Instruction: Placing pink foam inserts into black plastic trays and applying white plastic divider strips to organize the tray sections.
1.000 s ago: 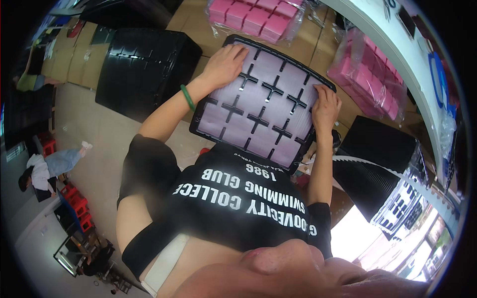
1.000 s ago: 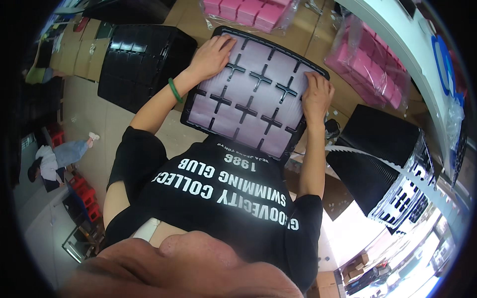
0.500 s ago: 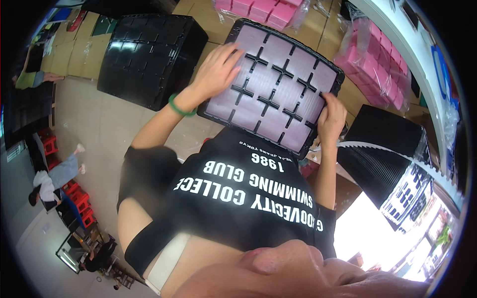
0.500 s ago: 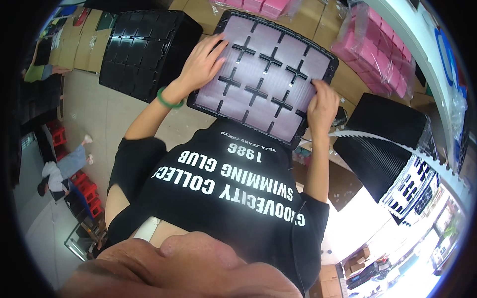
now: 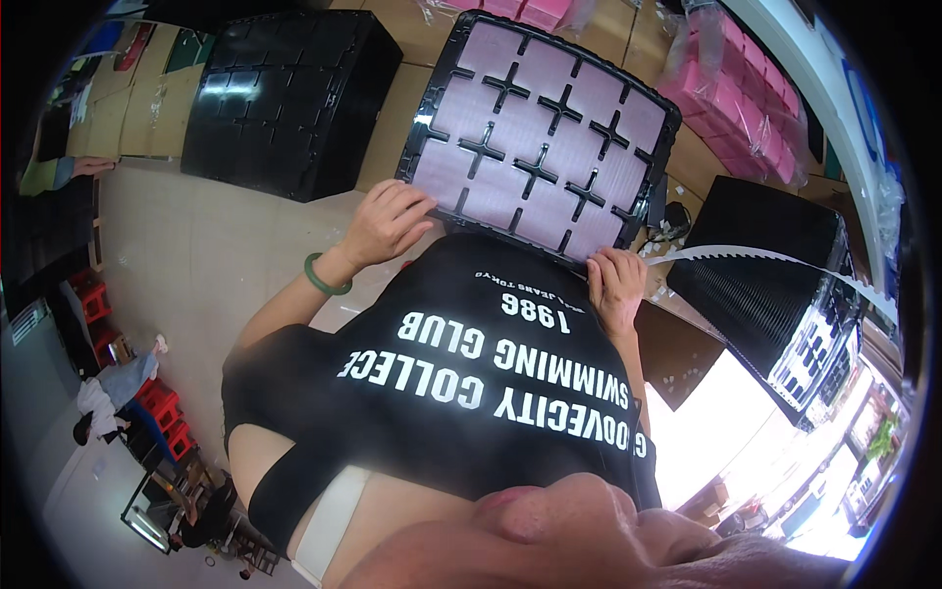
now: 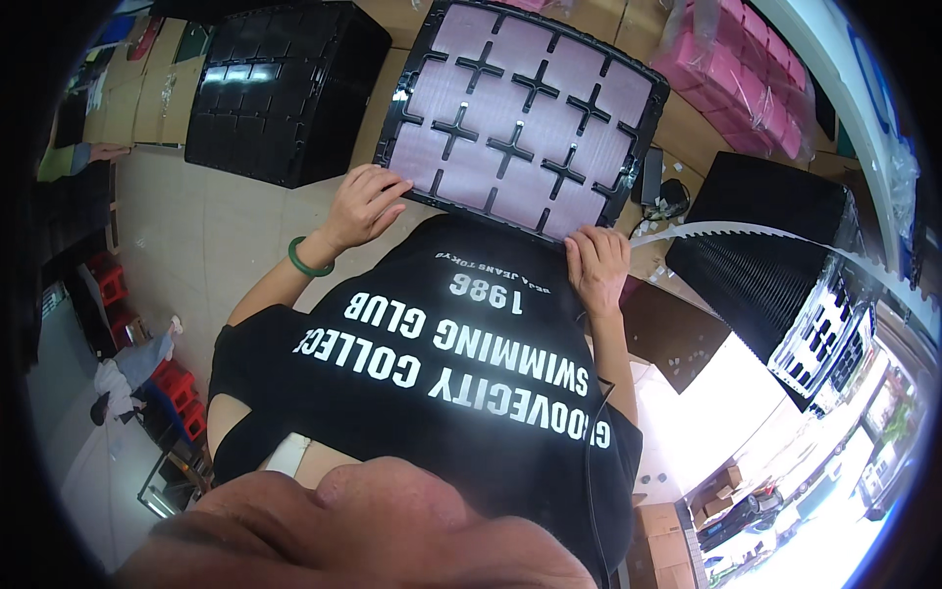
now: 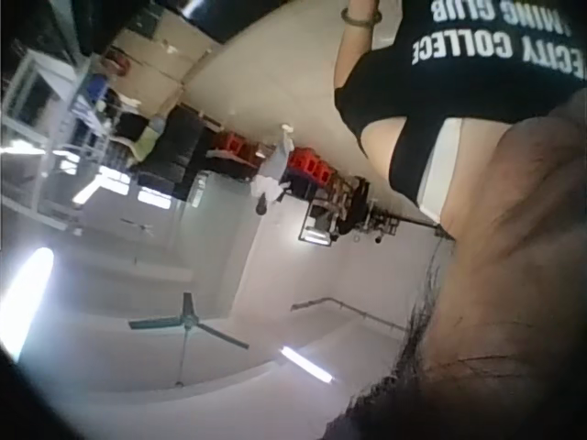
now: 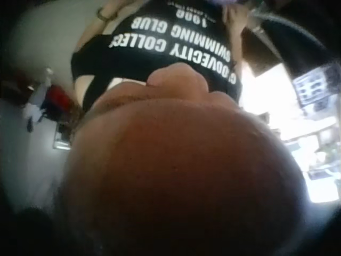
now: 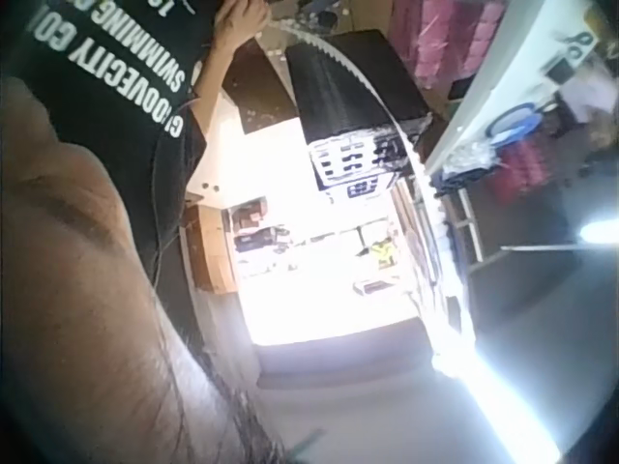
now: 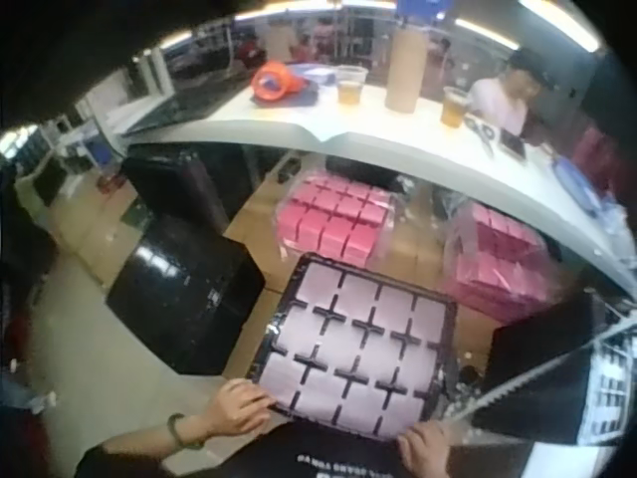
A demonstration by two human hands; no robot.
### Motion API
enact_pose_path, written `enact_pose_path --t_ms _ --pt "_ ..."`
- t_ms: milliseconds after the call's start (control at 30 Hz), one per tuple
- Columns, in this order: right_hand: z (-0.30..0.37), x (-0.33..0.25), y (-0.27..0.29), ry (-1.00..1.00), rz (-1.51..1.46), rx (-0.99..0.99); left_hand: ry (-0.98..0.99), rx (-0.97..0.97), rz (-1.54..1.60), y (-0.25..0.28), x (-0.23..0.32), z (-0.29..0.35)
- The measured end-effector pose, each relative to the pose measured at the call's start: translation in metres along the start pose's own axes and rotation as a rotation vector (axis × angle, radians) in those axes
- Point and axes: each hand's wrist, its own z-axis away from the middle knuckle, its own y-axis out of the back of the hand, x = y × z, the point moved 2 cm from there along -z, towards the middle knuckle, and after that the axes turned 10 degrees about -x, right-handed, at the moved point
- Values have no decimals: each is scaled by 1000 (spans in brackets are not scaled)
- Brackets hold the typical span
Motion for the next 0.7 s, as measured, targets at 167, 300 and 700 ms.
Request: enact_pose_path --t_ms 167,300,700 --pt "6 -1 2 -11 -15 13 4 64 8 -2 -9 4" --pt "-19 10 -6 -375 -104 174 411 271 128 10 -8 -23" --pt "7 11 -18 -623 -435 280 127 186 113 -5 41 -55"
